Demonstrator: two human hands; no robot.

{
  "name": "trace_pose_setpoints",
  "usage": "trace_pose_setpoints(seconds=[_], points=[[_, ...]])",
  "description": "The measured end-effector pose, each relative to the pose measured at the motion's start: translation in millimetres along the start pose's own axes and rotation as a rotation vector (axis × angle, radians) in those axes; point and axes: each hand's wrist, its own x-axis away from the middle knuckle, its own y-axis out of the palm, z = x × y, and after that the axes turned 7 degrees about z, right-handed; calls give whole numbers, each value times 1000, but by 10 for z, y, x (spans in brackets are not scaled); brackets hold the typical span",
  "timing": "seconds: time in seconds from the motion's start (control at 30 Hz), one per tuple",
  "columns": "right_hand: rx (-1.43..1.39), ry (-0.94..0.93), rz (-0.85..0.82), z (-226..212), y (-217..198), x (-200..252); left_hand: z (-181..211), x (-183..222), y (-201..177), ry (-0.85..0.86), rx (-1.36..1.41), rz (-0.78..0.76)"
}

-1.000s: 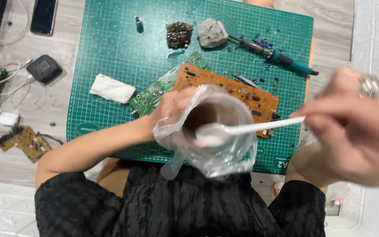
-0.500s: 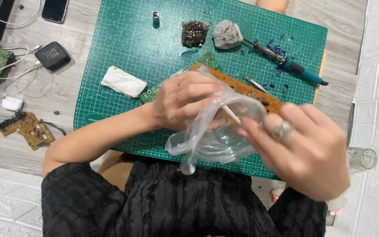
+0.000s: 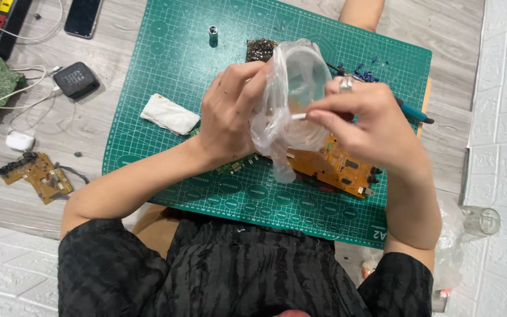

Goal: Repairing a circuit board using a soldering iron and preparing a chemical mixture in a plastic bag.

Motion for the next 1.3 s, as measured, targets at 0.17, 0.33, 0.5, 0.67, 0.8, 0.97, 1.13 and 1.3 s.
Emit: trace_pose_setpoints(seconds=[0.17, 0.33, 0.5, 0.67, 0.8, 0.97, 1.13, 1.3], points=[[-309, 222, -29, 281, 26, -15, 15, -14, -17, -14, -85, -24], [-385, 373, 72, 453, -122, 51, 34, -24, -6, -43, 12, 14], [-412, 441, 156, 586, -248, 96, 109, -2, -3, -44, 143, 22], [-515, 520, 163, 635, -325, 136, 230, 2, -57, -168, 400, -30], [-552, 499, 153, 679, -383, 182, 234, 56, 5, -98, 410, -4], [-579, 429, 51, 645, -438, 202, 326, 62, -18, -151, 578, -56], [-591, 340, -73, 566, -478, 245, 404, 129, 15, -256, 1173, -218], [-598, 310, -164, 323, -483, 319, 434, 368, 26, -924, 2310, -732]])
